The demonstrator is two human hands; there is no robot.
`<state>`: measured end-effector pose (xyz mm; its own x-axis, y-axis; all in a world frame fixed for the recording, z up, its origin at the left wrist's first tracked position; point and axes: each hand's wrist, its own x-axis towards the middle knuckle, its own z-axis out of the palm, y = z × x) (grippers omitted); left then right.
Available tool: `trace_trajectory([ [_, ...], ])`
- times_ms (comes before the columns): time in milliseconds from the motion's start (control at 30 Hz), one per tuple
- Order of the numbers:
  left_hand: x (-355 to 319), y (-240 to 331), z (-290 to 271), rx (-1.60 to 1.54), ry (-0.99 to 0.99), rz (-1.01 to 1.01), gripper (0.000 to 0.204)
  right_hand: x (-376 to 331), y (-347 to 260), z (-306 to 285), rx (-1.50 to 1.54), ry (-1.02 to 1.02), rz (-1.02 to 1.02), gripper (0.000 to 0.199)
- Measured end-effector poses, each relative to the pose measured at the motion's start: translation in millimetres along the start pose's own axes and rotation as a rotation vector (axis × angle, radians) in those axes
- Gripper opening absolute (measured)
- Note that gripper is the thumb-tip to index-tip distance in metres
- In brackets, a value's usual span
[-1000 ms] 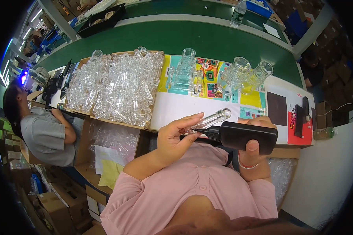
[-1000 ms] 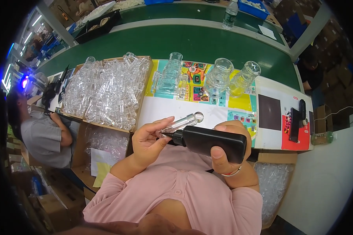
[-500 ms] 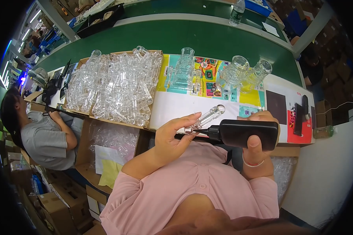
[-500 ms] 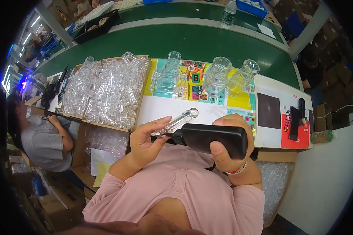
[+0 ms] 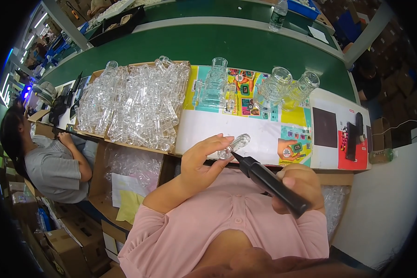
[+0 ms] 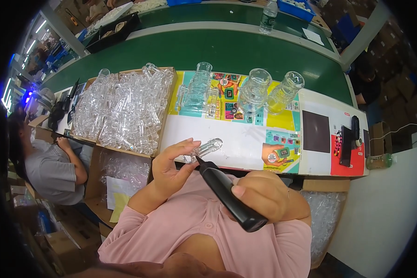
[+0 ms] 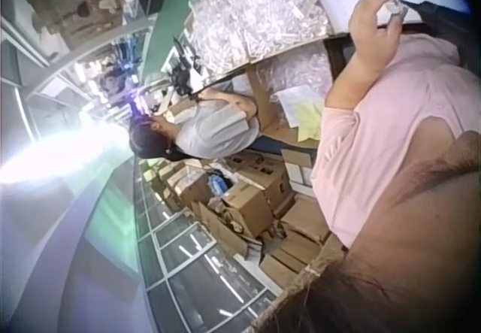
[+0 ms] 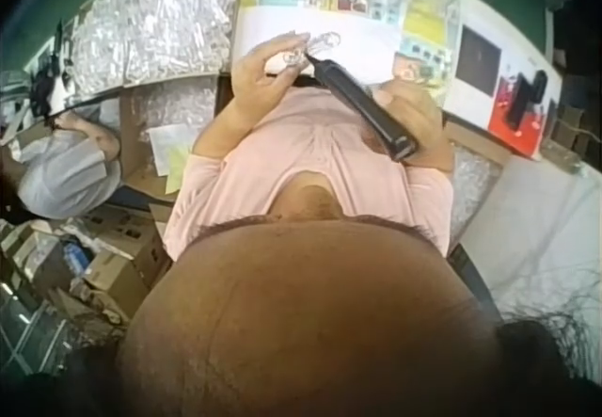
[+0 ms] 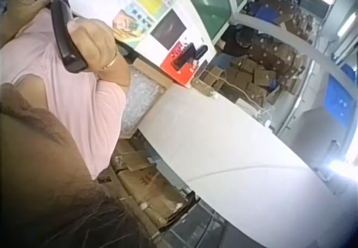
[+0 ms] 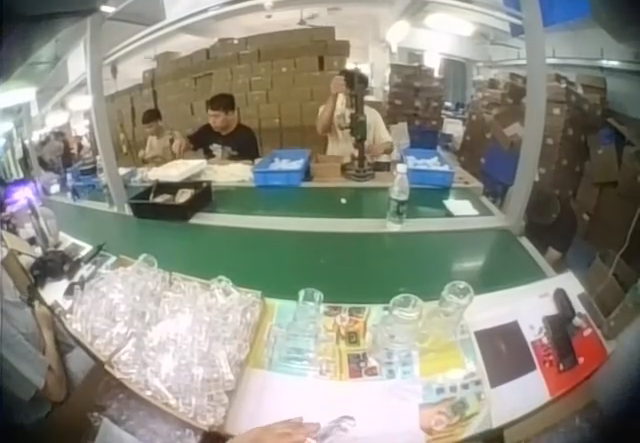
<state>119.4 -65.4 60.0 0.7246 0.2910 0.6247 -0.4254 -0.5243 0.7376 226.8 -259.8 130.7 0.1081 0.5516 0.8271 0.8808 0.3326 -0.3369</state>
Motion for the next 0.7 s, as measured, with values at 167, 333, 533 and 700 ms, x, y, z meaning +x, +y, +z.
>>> trace_trajectory([
  [167,-8,4,-3,-0.303,-0.074,-0.319,0.037,-5,1,-4,0.048,-0.013,-0.001,0.048],
  [333,-5,9,-8,-0.900,-0.191,-0.578,0.040,-12,-8,-5,0.142,-0.021,0.166,0.048],
  [533,-5,8,-7,-0.897,-0.177,-0.600,0.039,-17,6,-3,0.128,-0.112,-0.105,0.055],
  [700,-6,4,-2,-0.642,-0.094,-0.485,0.039,-13,4,-4,0.062,-0.195,-0.122,0.059],
])
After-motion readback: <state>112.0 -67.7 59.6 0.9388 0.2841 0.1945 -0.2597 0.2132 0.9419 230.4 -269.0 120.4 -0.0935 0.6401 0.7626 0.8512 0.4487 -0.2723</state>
